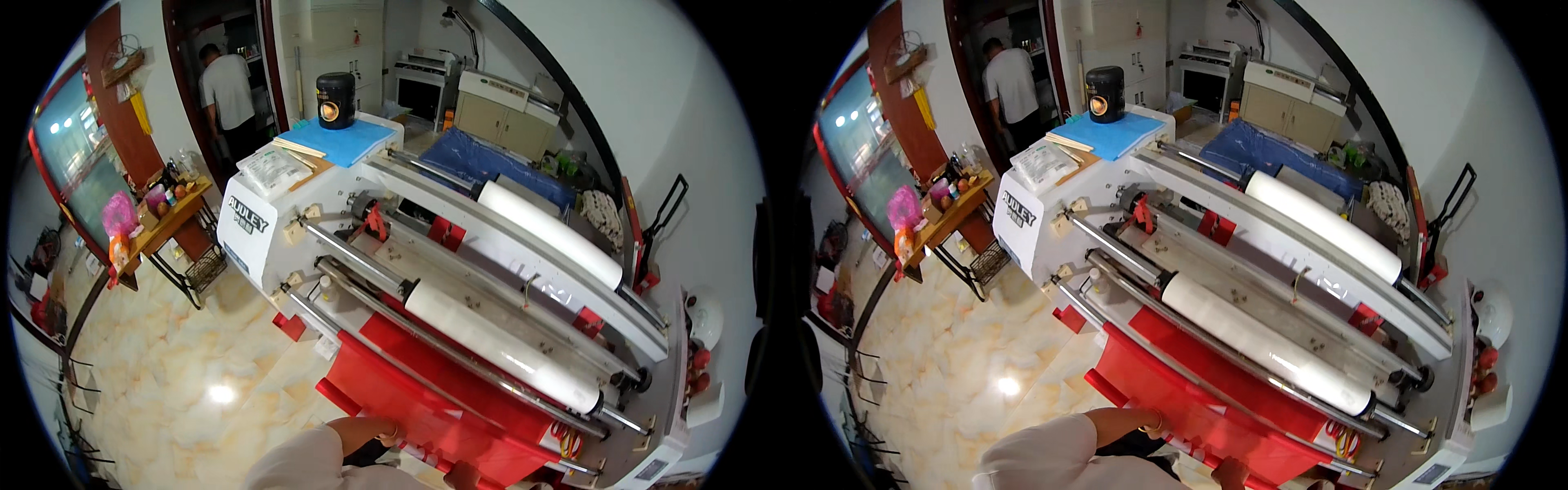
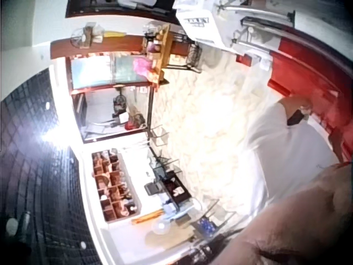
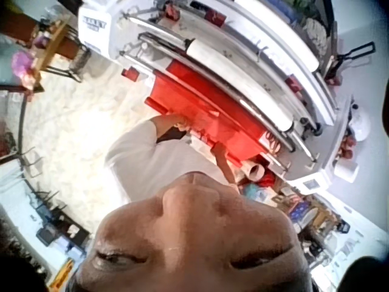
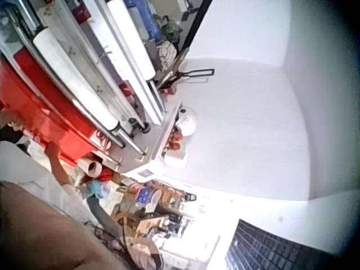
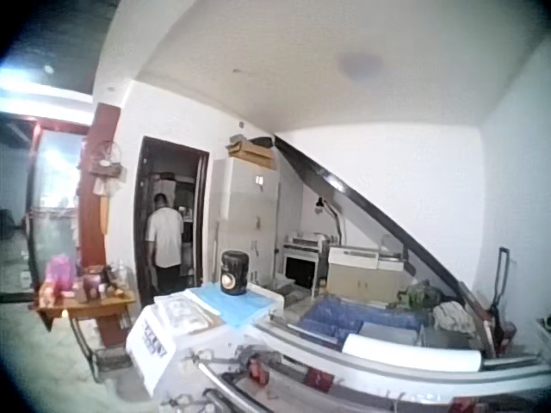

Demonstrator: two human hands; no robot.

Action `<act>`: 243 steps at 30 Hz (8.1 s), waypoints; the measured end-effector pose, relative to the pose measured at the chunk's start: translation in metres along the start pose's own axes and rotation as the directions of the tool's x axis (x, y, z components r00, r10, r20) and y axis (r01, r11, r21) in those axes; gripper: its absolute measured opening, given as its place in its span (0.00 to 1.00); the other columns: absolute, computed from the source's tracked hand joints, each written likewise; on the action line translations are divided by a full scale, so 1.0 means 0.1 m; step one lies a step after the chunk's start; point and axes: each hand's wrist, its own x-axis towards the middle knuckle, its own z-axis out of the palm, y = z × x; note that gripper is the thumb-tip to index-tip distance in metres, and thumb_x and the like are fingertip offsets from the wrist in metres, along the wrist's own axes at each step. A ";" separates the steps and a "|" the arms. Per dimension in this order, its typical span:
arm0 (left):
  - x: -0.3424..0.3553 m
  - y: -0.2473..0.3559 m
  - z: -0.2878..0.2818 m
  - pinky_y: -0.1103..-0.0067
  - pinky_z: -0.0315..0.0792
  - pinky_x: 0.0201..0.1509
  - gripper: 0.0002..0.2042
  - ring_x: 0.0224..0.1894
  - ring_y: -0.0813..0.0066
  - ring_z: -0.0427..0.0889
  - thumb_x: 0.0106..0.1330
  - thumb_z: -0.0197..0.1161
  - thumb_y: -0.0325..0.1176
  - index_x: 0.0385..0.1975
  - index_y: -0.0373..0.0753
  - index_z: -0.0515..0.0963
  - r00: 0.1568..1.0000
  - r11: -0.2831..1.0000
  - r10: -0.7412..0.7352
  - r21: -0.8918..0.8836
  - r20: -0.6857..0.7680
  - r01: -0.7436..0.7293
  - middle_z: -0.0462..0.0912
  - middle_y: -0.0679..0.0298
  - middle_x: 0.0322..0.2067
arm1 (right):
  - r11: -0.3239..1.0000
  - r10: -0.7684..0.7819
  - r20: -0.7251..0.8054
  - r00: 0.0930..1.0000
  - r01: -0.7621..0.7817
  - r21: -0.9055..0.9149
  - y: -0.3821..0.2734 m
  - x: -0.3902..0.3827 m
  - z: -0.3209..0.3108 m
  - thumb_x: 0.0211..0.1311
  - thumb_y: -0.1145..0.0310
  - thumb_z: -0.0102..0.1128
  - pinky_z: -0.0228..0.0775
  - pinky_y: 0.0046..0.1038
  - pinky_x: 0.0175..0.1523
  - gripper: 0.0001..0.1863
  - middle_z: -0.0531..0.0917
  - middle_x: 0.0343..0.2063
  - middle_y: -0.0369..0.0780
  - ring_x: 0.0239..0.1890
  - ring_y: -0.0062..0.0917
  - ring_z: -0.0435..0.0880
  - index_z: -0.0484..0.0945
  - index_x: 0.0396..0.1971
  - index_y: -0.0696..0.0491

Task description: The person feeds a large red printed banner into a laminating machine, then rolls it onto a red tube. They use a yellow utility knife to trim the banner edge and tie the rolled banner with a red ribbon. A second person assists by holding the banner during the process.

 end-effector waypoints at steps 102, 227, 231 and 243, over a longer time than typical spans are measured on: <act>-2.62 1.47 -1.38 0.67 0.73 0.45 0.28 0.44 0.58 0.79 0.48 0.65 0.43 0.51 0.46 0.70 0.974 0.974 -0.202 0.080 -0.104 0.210 0.79 0.56 0.41 | 0.982 -0.153 -0.649 0.745 0.188 -0.016 0.07 -1.36 -0.89 0.42 0.60 0.64 0.71 0.40 0.44 0.20 0.81 0.31 0.43 0.41 0.34 0.81 0.75 0.36 0.53; -1.26 1.11 -0.93 0.68 0.74 0.27 0.04 0.29 0.65 0.82 0.53 0.54 0.33 0.24 0.44 0.76 0.425 0.895 -0.020 0.173 -0.905 0.410 0.80 0.64 0.23 | 0.982 -0.188 -0.084 0.979 0.188 -0.001 -0.12 -0.54 -1.50 0.37 0.61 0.57 0.74 0.35 0.47 0.21 0.82 0.36 0.46 0.41 0.37 0.81 0.80 0.36 0.52; -1.35 1.22 -0.88 0.69 0.75 0.32 0.05 0.33 0.64 0.82 0.53 0.54 0.33 0.26 0.42 0.75 0.470 0.920 -0.085 0.112 -0.879 0.376 0.80 0.62 0.25 | 0.982 -0.190 -0.029 0.981 0.191 0.002 -0.10 -0.56 -1.42 0.37 0.60 0.57 0.73 0.35 0.48 0.22 0.82 0.37 0.47 0.42 0.38 0.81 0.80 0.36 0.53; -1.34 1.22 -0.55 0.67 0.76 0.36 0.09 0.38 0.59 0.82 0.59 0.51 0.34 0.34 0.39 0.77 0.668 0.925 -0.181 0.106 -0.722 0.365 0.81 0.57 0.32 | 0.972 -0.235 0.103 0.967 0.232 0.037 -0.20 -0.66 -1.09 0.38 0.57 0.59 0.72 0.34 0.50 0.25 0.81 0.39 0.49 0.44 0.38 0.80 0.80 0.39 0.54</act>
